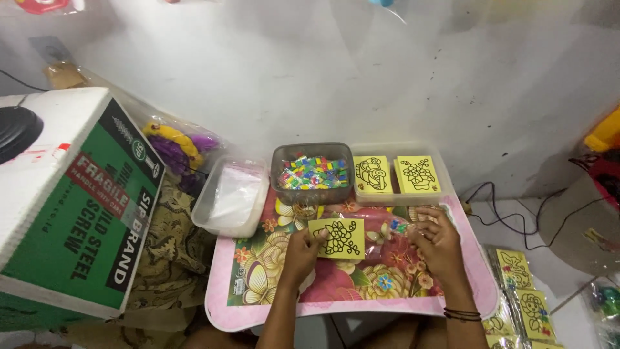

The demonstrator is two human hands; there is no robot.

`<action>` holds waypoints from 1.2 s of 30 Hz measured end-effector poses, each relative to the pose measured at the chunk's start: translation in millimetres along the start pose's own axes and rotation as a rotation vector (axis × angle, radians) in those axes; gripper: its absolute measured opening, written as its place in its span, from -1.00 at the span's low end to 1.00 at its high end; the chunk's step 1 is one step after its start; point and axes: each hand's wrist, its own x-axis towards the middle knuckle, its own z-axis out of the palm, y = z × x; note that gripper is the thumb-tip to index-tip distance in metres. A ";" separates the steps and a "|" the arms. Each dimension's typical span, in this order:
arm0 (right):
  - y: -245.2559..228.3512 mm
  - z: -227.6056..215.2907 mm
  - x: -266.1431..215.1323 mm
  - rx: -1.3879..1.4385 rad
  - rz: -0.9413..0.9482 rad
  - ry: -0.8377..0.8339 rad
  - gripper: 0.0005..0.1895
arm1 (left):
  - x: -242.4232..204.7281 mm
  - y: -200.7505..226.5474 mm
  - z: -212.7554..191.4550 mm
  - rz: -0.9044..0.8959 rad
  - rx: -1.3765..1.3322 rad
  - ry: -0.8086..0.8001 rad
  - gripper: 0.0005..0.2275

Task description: The person picks up toy cards from a table, places them into small plastic bags, and then organizes the packaged cards in rows on the floor.

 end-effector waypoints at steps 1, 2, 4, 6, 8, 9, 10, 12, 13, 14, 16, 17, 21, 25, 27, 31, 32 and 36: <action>-2.8 2.3 -2.5 0.003 0.003 0.003 -0.42 | 0.4 -5.9 -0.4 -0.002 0.004 -0.003 -0.68; -6.0 4.8 -5.2 0.030 0.019 -0.033 -0.42 | 0.6 -11.5 -1.1 0.000 -0.010 -0.006 -0.68; -10.3 9.5 -6.0 0.062 0.031 -0.068 -0.41 | -1.3 -2.7 -1.3 0.008 -0.019 -0.011 -0.68; -12.6 12.0 -5.2 0.113 0.025 -0.122 -0.39 | -8.9 24.4 1.7 0.016 -0.056 -0.018 -0.70; -28.7 18.0 -6.7 0.126 0.036 -0.150 -0.35 | -6.4 17.0 -0.2 0.006 -0.093 -0.022 -0.71; -36.8 20.8 -7.1 0.134 0.051 -0.185 -0.31 | -5.5 13.1 -1.0 -0.007 -0.135 -0.020 -0.71; -39.8 23.2 -5.7 0.136 0.050 -0.184 -0.31 | -5.0 14.2 -0.9 -0.006 -0.133 -0.021 -0.71; -45.8 27.8 -2.7 0.169 0.035 -0.239 -0.28 | -4.4 15.7 -0.6 -0.025 -0.184 -0.006 -0.73; -45.5 25.9 -1.4 0.169 0.034 -0.239 -0.28 | -2.4 6.7 -1.7 -0.024 -0.184 -0.005 -0.73; -45.3 24.1 0.0 0.185 0.026 -0.250 -0.29 | -0.3 -2.4 -3.0 -0.020 -0.191 -0.009 -0.73; -47.0 22.9 4.3 0.198 0.017 -0.267 -0.30 | 2.4 -8.8 -3.8 -0.014 -0.200 -0.008 -0.72; -48.1 22.7 5.0 0.190 0.015 -0.280 -0.29 | 1.5 -7.0 -3.0 -0.006 -0.198 -0.008 -0.73; -47.9 24.5 9.5 0.158 0.051 -0.286 -0.29 | -7.6 22.7 1.3 -0.001 -0.169 -0.019 -0.73; -49.9 33.2 6.8 0.162 0.069 -0.304 -0.28 | -7.1 18.8 -0.6 0.000 -0.143 -0.032 -0.71; -47.8 40.7 4.8 0.168 0.073 -0.297 -0.28 | -5.1 9.9 -2.9 0.008 -0.124 -0.050 -0.72; -40.1 59.7 -2.8 0.182 0.101 -0.255 -0.29 | -7.9 22.7 -3.8 0.009 -0.093 -0.076 -0.71; -28.9 63.1 -1.4 0.210 0.073 -0.200 -0.32 | -7.6 20.9 -3.5 -0.001 -0.089 -0.087 -0.72; -4.9 72.4 7.7 0.164 -0.042 -0.100 -0.27 | -8.2 19.5 -1.1 -0.009 -0.105 -0.111 -0.77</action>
